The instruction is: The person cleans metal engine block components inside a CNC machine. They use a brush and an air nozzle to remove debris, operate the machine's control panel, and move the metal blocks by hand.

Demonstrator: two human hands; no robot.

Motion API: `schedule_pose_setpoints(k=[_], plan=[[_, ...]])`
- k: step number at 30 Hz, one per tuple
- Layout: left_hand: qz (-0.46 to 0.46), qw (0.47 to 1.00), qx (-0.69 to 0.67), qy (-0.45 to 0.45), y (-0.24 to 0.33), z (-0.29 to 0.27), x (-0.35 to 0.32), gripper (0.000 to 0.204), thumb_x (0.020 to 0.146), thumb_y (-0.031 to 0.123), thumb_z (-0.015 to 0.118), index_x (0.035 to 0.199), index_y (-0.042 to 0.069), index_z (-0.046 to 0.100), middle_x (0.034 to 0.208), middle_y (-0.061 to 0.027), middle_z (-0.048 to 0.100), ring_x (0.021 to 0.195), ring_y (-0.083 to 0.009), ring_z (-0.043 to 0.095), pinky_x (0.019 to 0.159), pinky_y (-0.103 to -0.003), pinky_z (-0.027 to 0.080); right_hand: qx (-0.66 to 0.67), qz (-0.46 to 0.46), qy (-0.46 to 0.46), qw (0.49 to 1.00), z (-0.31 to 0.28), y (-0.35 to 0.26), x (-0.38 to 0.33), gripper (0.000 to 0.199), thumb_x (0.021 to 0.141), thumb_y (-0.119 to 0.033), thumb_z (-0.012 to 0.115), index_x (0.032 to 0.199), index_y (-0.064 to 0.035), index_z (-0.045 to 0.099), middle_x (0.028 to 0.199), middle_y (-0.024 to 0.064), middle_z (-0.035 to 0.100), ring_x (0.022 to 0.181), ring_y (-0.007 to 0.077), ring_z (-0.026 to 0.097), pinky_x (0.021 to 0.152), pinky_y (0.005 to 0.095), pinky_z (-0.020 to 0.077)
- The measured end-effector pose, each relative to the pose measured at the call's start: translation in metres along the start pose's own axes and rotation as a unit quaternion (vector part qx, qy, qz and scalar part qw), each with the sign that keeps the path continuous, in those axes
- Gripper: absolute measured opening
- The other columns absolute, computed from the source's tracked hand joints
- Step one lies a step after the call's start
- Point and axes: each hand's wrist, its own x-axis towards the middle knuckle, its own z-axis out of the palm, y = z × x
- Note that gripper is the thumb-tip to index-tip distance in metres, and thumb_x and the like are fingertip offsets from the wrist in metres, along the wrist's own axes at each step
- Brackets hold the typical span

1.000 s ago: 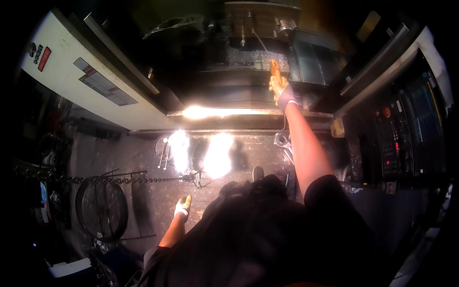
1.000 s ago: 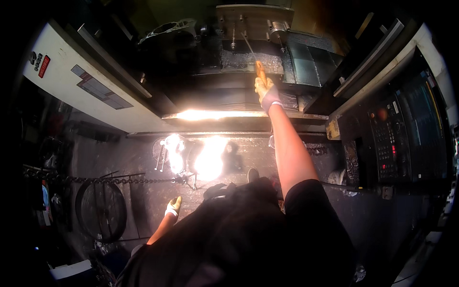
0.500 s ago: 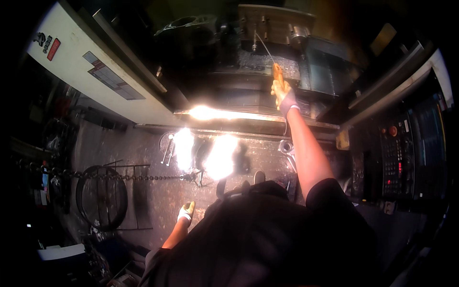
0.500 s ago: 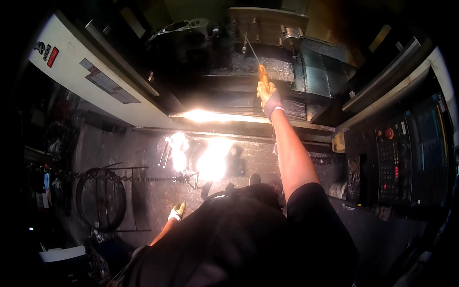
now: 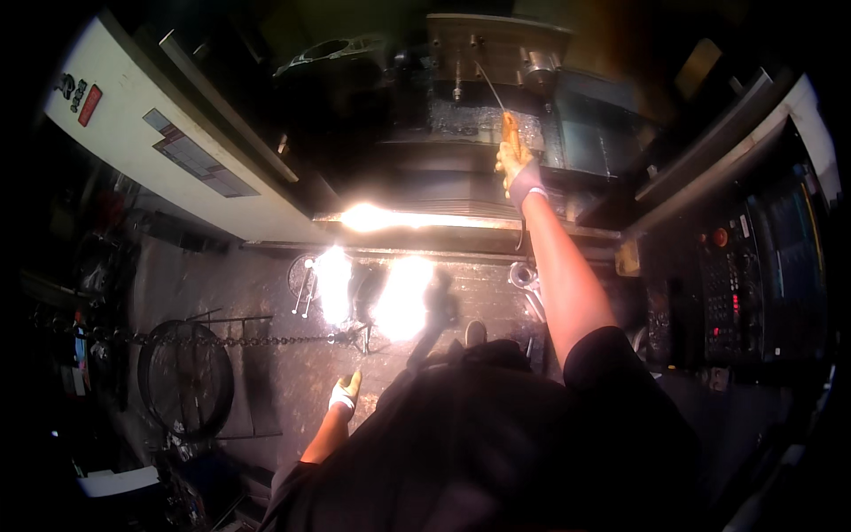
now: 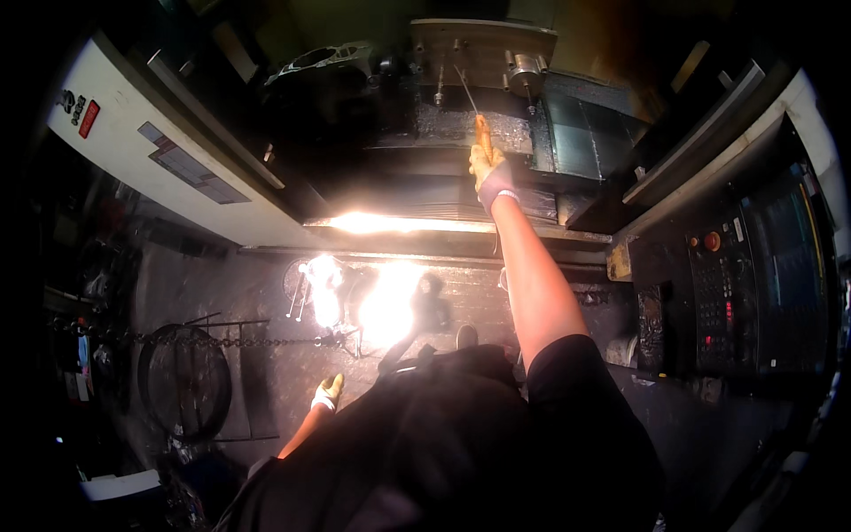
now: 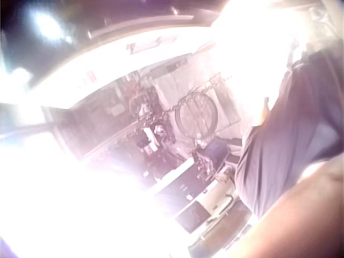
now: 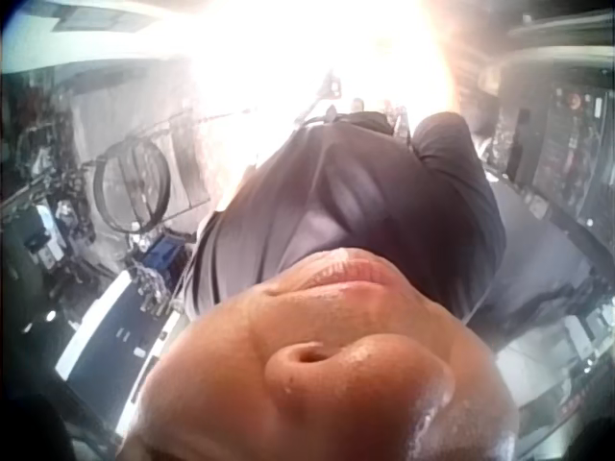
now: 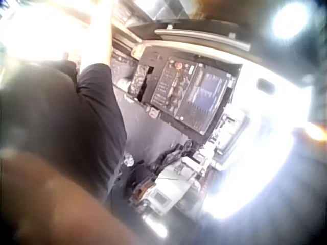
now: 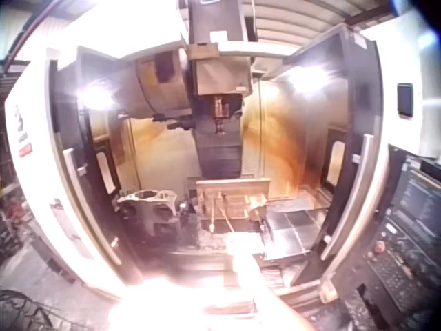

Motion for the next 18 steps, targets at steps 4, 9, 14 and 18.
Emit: schedule_pose_setpoints(k=[4,9,14,18], plan=[[-0.023,0.999,-0.026,-0.005,-0.044,0.004,0.034,0.064,0.093,0.049,0.065,0.128,-0.004,0.058,0.129,-0.017,0.064,0.122,-0.0285,0.058,0.105,-0.037,0.041,0.146,-0.045,0.191,0.97,-0.036,0.019,-0.01,0.032,0.099,-0.042,0.055,0.101,-0.0108,0.054,0.073,0.0013,0.059,0.04,0.0105,0.042,0.033,0.0269,0.0338],[-0.022,0.997,0.05,-0.048,-0.015,0.005,0.024,0.063,0.093,0.049,0.064,0.127,-0.004,0.059,0.13,-0.0185,0.063,0.123,-0.0289,0.057,0.105,-0.037,0.041,0.132,-0.065,0.179,0.973,-0.091,0.062,-0.042,0.033,0.101,-0.041,0.054,0.106,-0.0091,0.052,0.078,0.0043,0.061,0.04,0.009,0.041,0.03,0.0259,0.0343],[0.065,0.995,0.077,-0.006,0.011,-0.008,0.011,0.065,0.094,0.051,0.061,0.129,-0.004,0.059,0.128,-0.0212,0.063,0.121,-0.0317,0.059,0.105,-0.039,0.042,0.097,-0.108,0.062,0.987,-0.112,0.084,-0.087,0.036,0.103,-0.039,0.05,0.099,-0.0039,0.058,0.073,0.0076,0.062,0.038,0.0093,0.041,0.031,0.0256,0.0349],[0.047,0.995,0.089,0.004,0.046,-0.02,-0.006,0.066,0.095,0.05,0.061,0.132,-0.004,0.056,0.132,-0.0199,0.062,0.125,-0.0305,0.056,0.106,-0.037,0.04,-0.108,0.186,-0.288,0.933,-0.115,0.132,-0.118,0.036,0.098,-0.039,0.058,0.101,-0.0038,0.065,0.085,0.0042,0.069,0.042,0.0085,0.045,0.038,0.0262,0.0372]])
